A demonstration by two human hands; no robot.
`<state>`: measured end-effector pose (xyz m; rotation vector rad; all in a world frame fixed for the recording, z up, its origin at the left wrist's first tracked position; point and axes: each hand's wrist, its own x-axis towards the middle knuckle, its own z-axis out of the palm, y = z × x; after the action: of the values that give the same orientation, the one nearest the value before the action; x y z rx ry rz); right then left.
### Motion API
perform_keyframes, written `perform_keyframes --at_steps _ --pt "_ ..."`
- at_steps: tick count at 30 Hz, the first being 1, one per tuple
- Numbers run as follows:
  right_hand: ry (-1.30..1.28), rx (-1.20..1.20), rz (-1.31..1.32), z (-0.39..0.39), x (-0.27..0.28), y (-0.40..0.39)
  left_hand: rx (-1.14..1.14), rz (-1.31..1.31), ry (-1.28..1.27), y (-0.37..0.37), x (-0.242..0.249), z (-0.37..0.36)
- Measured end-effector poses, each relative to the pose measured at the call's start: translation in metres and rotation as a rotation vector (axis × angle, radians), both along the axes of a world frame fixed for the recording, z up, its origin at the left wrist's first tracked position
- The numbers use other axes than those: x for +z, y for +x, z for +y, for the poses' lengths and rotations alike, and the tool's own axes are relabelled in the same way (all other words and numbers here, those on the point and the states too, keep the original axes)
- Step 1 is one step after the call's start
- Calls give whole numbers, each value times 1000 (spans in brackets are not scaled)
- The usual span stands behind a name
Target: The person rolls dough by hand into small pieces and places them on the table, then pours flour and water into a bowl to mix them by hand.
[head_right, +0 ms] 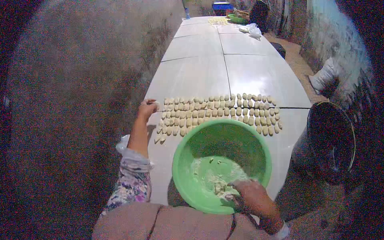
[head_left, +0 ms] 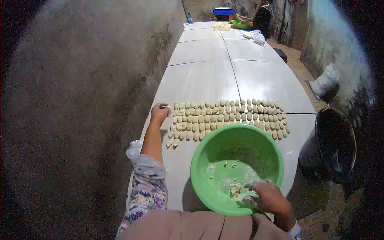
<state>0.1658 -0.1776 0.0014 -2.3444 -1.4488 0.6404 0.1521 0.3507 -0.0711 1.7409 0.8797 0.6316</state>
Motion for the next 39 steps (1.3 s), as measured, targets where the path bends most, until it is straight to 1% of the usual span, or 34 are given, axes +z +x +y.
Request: perform_keyframes --at_steps 2,4,5,7,8,9,11,12,13,15,17,18,19,20,21,22,24,25,26,27,28,29,31,32,33,34,35,36,37,39 --pt "-16 -18 35 -2 -2 -1 25 6 30 12 -11 11" --pt "-102 -49 134 4 15 -3 232 36 -154 19 -18 14" --pt "-98 -54 139 7 20 -1 227 40 -150 28 -30 25" --pt "-104 11 140 7 21 0 231 -134 -223 41 -75 60" --pt "-70 39 119 3 14 3 224 -184 -294 44 -80 63" --pt "-74 32 125 4 14 3 218 -176 -299 47 -77 60" --pt "-103 44 107 9 21 3 237 111 23 49 -60 51" --pt "-105 41 107 9 21 4 213 32 -31 51 -71 59" --pt "-98 53 106 9 21 4 210 32 -32 54 -82 69" --pt "-98 62 101 11 25 5 282 192 111 63 -107 96" --pt "-232 37 177 17 30 5 265 209 71 66 -109 93" --pt "-231 31 173 15 26 3 363 230 198 64 -79 57" --pt "-74 26 115 11 18 1 460 251 325 64 -64 39" --pt "80 24 56 7 12 0 346 120 329 73 -87 61" --pt "76 19 51 6 11 1 224 28 451 63 -35 4" --pt "102 0 25 5 13 4 65 -141 287 55 3 -44" --pt "160 -41 -19 7 17 10 -189 -68 103 40 66 -122" --pt "154 -39 -26 10 22 12 -348 -179 209 42 65 -143" --pt "169 -27 -77 14 27 15 -484 -122 311 37 61 -167" --pt "183 -15 -129 19 32 18 -540 -150 657 28 63 -194" --pt "151 -17 -118 27 34 21 -636 -51 545 15 78 -226" --pt "119 -23 -105 36 32 26 -638 -58 537 10 72 -240" --pt "100 65 -196 50 13 40 -873 12 521 3 61 -263" --pt "-6 84 -204 62 12 43 -866 128 424 -4 75 -275" --pt "-109 104 -214 72 11 44 -870 123 422 -6 75 -280" --pt "-111 103 -217 76 2 42 -859 165 393 -8 74 -284" --pt "-181 168 -211 81 -9 42 -845 209 367 -10 73 -286" --pt "-249 234 -207 87 -23 45 -832 201 423 -10 65 -286" --pt "75 -52 632 69 -59 46 -827 199 428 -12 53 -284" --pt "-241 351 -93 80 -50 24 -773 236 434 -17 29 -280"
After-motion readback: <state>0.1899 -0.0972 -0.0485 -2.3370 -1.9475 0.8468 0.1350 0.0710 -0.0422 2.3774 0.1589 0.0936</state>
